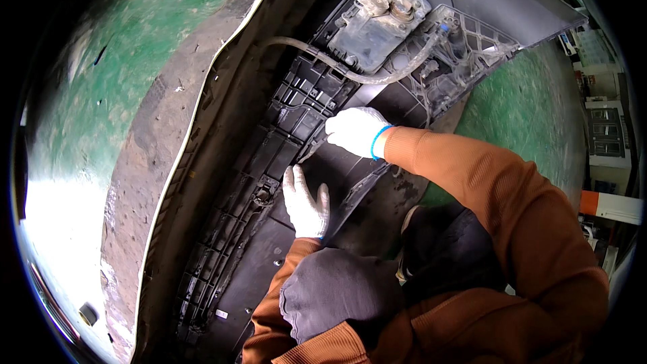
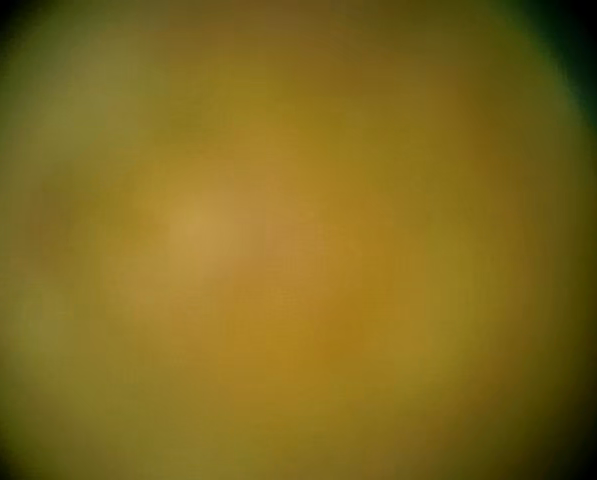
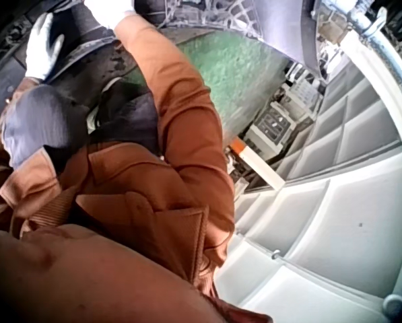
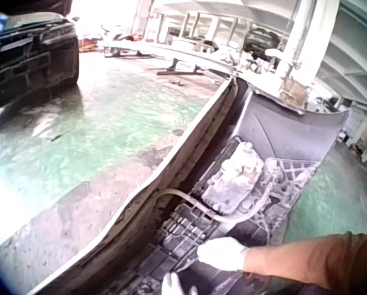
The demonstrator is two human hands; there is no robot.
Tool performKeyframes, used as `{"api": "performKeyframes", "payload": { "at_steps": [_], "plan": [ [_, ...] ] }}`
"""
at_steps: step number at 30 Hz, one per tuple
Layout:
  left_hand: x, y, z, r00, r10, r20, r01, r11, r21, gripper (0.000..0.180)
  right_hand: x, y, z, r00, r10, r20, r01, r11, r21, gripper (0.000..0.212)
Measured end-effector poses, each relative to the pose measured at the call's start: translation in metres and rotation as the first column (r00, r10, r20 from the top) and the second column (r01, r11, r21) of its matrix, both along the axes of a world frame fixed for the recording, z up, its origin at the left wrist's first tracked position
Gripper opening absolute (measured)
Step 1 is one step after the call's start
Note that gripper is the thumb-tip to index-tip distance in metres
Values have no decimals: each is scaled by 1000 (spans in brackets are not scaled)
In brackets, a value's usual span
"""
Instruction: The person uses a heat gun to warm the interior of a car bumper and then manually manipulates the plastic and wires. They work on securing the internal components and routing cables within the bumper assembly while sitting on the floor.
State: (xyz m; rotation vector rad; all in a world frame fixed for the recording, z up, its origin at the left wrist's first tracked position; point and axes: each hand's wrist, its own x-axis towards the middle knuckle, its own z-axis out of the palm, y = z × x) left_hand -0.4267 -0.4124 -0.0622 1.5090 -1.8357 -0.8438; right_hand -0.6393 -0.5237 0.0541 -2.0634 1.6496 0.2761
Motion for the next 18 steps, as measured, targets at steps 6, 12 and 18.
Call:
{"api": "performKeyframes", "payload": {
  "at_steps": [6,12,18],
  "plan": [
    [-3,-2,2,997,46,56,-40,994,-100,60,-3,3,-14,995,28,-94,-25,999,40,34],
    [-9,-49,4,989,67,134,-27,959,-283,31,-10,-4,-29,991,104,-81,-106,994,-15,40],
    [-29,-80,-6,968,49,245,22,961,-277,15,-5,-11,-35,990,-125,-58,129,989,78,47]
  ]
}}
